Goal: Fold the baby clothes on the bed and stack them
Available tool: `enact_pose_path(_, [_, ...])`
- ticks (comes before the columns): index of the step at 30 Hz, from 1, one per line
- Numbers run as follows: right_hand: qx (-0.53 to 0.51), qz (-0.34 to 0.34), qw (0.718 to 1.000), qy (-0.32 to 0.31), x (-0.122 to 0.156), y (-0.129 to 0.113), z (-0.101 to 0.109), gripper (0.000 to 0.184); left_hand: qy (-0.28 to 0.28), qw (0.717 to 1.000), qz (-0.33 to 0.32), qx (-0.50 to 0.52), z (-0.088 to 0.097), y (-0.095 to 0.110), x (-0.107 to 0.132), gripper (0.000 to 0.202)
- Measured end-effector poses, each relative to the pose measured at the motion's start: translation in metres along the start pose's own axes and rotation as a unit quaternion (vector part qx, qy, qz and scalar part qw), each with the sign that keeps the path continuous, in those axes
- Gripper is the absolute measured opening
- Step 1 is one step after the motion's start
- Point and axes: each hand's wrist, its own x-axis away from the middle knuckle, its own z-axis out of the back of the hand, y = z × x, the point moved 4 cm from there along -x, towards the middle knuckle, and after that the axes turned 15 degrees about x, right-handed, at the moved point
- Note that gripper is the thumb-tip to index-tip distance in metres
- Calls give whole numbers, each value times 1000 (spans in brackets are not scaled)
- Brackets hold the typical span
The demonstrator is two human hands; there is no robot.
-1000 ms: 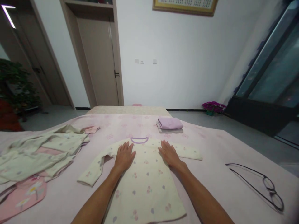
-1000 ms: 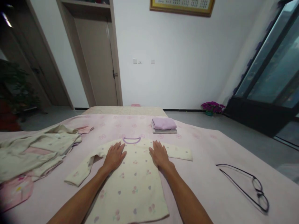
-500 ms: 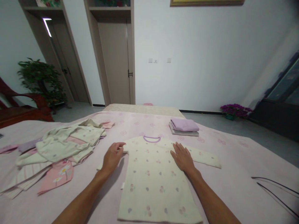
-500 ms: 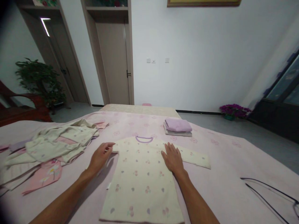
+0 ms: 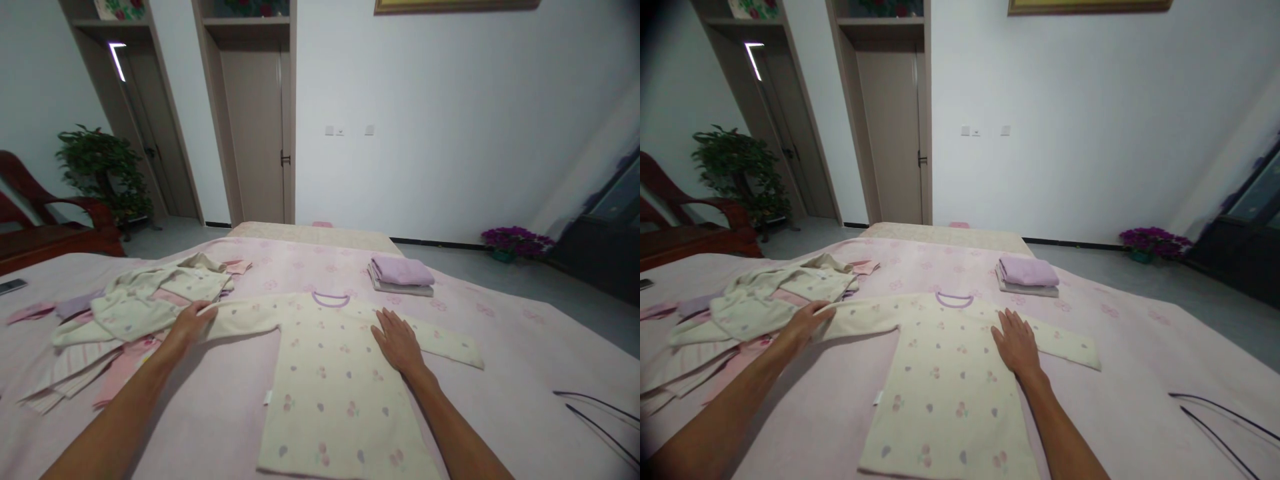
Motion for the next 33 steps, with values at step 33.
enact_pose_path(33, [-12, -5, 1000, 8, -2, 3, -6, 56, -93, 919, -340, -177, -94, 38, 75, 42])
